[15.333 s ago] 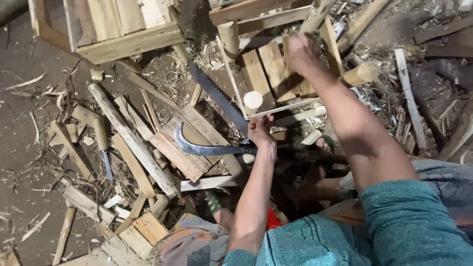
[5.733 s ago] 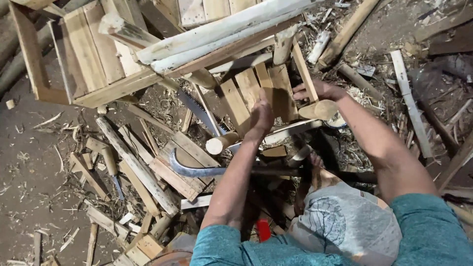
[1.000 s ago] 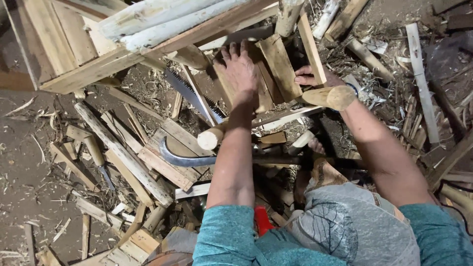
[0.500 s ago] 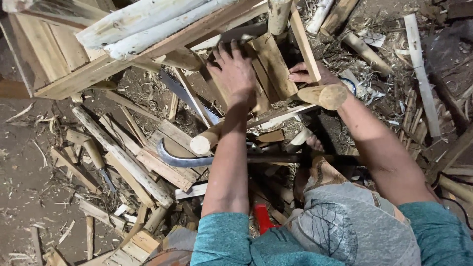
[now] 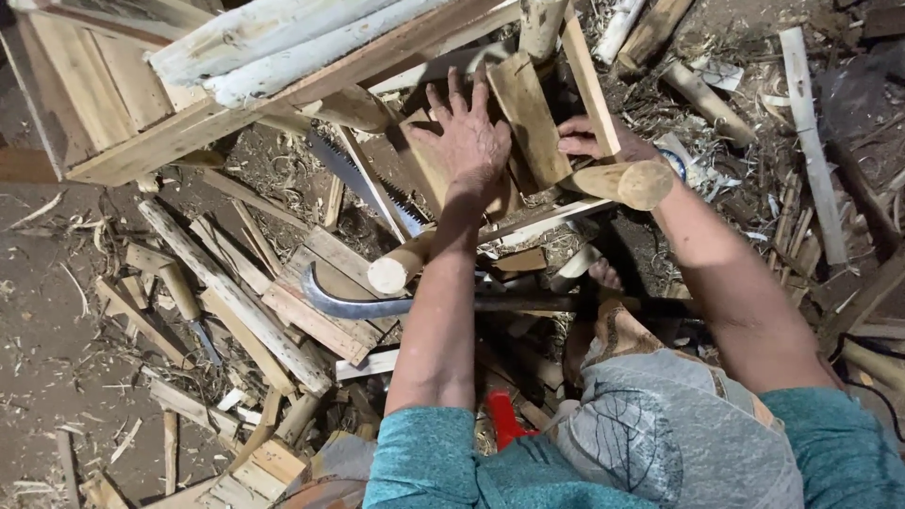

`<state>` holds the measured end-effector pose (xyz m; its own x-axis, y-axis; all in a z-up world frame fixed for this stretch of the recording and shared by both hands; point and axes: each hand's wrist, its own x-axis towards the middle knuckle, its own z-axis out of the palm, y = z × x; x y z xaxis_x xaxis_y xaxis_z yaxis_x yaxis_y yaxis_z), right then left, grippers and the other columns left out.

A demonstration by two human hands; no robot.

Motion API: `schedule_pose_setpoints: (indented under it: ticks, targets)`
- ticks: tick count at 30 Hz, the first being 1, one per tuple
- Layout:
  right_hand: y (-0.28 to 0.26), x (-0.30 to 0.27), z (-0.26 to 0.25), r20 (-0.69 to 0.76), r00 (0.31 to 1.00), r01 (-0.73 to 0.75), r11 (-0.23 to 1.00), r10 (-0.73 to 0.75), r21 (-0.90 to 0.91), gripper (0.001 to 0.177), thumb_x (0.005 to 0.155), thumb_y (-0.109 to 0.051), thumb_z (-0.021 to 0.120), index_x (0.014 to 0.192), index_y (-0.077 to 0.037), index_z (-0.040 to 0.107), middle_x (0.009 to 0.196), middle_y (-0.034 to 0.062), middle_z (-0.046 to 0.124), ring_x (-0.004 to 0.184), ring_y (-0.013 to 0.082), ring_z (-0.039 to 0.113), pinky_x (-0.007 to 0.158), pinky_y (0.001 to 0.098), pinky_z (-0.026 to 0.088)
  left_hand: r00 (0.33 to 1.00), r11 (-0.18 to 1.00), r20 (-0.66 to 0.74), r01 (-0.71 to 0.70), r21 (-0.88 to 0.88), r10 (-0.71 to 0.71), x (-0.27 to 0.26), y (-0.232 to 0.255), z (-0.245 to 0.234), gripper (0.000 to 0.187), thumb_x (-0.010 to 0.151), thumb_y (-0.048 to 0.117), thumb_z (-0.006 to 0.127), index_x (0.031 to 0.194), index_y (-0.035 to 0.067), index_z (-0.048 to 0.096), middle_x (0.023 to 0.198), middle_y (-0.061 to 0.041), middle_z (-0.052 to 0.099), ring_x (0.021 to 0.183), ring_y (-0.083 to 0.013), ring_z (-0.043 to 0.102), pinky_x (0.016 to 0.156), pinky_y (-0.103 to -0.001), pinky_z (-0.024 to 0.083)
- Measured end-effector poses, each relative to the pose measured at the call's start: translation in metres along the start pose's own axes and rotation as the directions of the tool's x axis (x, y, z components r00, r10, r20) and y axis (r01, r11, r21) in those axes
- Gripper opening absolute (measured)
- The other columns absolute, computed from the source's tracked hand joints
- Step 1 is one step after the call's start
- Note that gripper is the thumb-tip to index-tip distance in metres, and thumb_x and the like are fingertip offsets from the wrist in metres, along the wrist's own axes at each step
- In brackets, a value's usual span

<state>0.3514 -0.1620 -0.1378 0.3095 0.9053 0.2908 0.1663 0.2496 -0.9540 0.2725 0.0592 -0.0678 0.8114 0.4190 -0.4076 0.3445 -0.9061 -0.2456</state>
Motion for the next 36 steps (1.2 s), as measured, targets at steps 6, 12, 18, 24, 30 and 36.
schedule_pose_setpoints:
  ticks: [6,12,18,24,30,36]
  targets:
    - [0.013,0.002,-0.011,-0.31,0.611,-0.603,0.682,0.728,0.414,0.047,0.076,-0.026,0.072,0.116,-0.005,0.061,0.087,0.0019,0.066,0.07,0.0079,0.057,0.066,0.0203,0.045,0.758,0.275,-0.63,0.65,0.708,-0.17,0.044,0.039,0.106,0.078,0.095,0.083,0.028,0.155,0.036,0.012,0.154,-0.02,0.007,0.138,-0.0497,0.006,0.094,-0.083,-0.004]
    - [0.027,-0.01,-0.008,-0.379,0.611,-0.534,0.715,0.695,0.452,0.032,0.075,-0.018,0.075,0.106,-0.012,0.066,0.086,-0.0007,0.069,0.071,0.0061,0.062,0.079,0.0209,0.051,0.939,0.871,-0.315,-0.036,-0.49,-0.138,0.018,0.022,0.054,0.086,0.072,0.08,0.019,0.14,0.029,0.034,0.152,-0.015,0.015,0.141,-0.039,0.006,0.1,-0.079,-0.006]
    - [0.028,-0.007,-0.01,-0.368,0.651,-0.531,0.745,0.664,0.403,0.033,0.077,-0.016,0.074,0.107,-0.007,0.064,0.09,0.0031,0.068,0.077,0.009,0.064,0.082,0.0214,0.052,0.998,0.935,-0.027,0.048,-0.351,-0.062,0.007,0.013,0.013,0.079,0.085,0.071,0.032,0.146,0.024,0.014,0.153,-0.015,0.009,0.141,-0.037,0.005,0.099,-0.077,-0.003]
    - [0.034,-0.007,-0.008,-0.358,0.63,-0.564,0.723,0.689,0.398,0.032,0.078,-0.011,0.072,0.108,-0.006,0.063,0.092,0.0044,0.067,0.082,0.0105,0.064,0.081,0.0215,0.054,0.999,0.934,-0.012,0.029,-0.357,-0.036,0.013,0.014,0.031,0.079,0.088,0.068,0.027,0.147,0.018,0.009,0.153,-0.015,0.006,0.141,-0.0396,0.003,0.098,-0.077,-0.005]
    - [0.023,0.0,-0.007,-0.371,0.666,-0.573,0.762,0.647,0.302,0.03,0.078,-0.014,0.073,0.105,-0.006,0.064,0.087,0.002,0.065,0.075,0.0103,0.059,0.081,0.025,0.048,0.994,0.877,-0.077,0.034,-0.48,-0.08,0.015,0.014,0.031,0.075,0.085,0.062,0.03,0.147,0.021,0.013,0.154,-0.014,0.011,0.141,-0.0397,0.004,0.098,-0.077,-0.009]
    - [0.032,-0.007,-0.005,-0.372,0.691,-0.553,0.784,0.62,0.281,0.024,0.079,-0.013,0.073,0.102,-0.008,0.065,0.085,0.0008,0.065,0.073,0.0092,0.058,0.076,0.024,0.05,0.996,0.883,-0.045,0.043,-0.468,-0.073,0.011,0.012,0.022,0.073,0.087,0.05,0.043,0.146,0.018,0.014,0.153,-0.015,0.012,0.141,-0.0387,0.006,0.099,-0.077,-0.005]
